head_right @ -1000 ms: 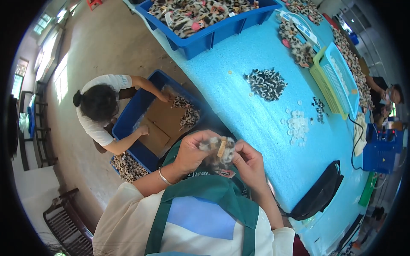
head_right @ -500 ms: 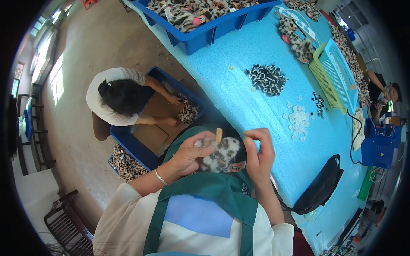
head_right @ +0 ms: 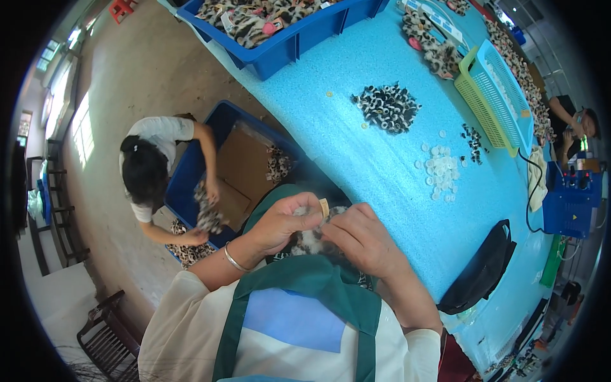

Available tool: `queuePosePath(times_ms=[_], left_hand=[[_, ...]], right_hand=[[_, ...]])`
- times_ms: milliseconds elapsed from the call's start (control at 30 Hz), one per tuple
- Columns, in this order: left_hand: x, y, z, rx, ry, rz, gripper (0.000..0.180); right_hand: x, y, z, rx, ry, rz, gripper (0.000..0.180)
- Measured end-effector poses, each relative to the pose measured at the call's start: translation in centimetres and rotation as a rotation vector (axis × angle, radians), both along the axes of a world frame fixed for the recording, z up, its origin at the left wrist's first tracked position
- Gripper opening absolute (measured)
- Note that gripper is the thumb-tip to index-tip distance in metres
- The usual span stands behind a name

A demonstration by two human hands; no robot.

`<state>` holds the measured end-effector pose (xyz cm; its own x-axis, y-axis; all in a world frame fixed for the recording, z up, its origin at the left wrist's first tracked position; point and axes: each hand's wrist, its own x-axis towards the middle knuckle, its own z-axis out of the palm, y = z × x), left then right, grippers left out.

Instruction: Manually attaching plastic components to small leopard-print fabric pieces at a production table.

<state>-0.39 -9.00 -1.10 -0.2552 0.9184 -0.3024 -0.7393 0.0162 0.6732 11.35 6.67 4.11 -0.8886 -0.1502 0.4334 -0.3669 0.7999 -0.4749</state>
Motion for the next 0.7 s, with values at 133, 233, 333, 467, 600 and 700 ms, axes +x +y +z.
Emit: queuePosePath(times_ms=[133,233,333,467,600,700], left_hand=[[-0.2,0.4,1.2,-0.018,0.394,-0.028,0.016],[-0.4,0.9,3.1,0.017,0.266,0.017,0.025],[-0.6,0.7,2.1,0.04,0.092,-0.016,0.033],[0.0,-0.2,-0.5,-0.041,-0.08,-0.332,0.038],[0.3,0.7,-0.3,0.25,0.086,-0.224,0.035],[0.5,0.8,0.1,0.11,-0.072,-0.128,0.03]], right_hand=[[-0.9,-1.0,1.5,-0.244,-0.051,-0.271,0.026],[0.4,-0.8,0.4,-0.606,-0.262,-0.419,0.015],[0.9,-0.8,0.0,-0.723,-0.307,-0.394,0.006],[1.4,-1.2,-0.5,-0.668,-0.254,-0.424,0.008],[1.6,-0.9,-1.4,-0.723,-0.205,-0.501,0.007],[1.2,0.6,-1.2,-0.697,-0.231,-0.481,0.006]])
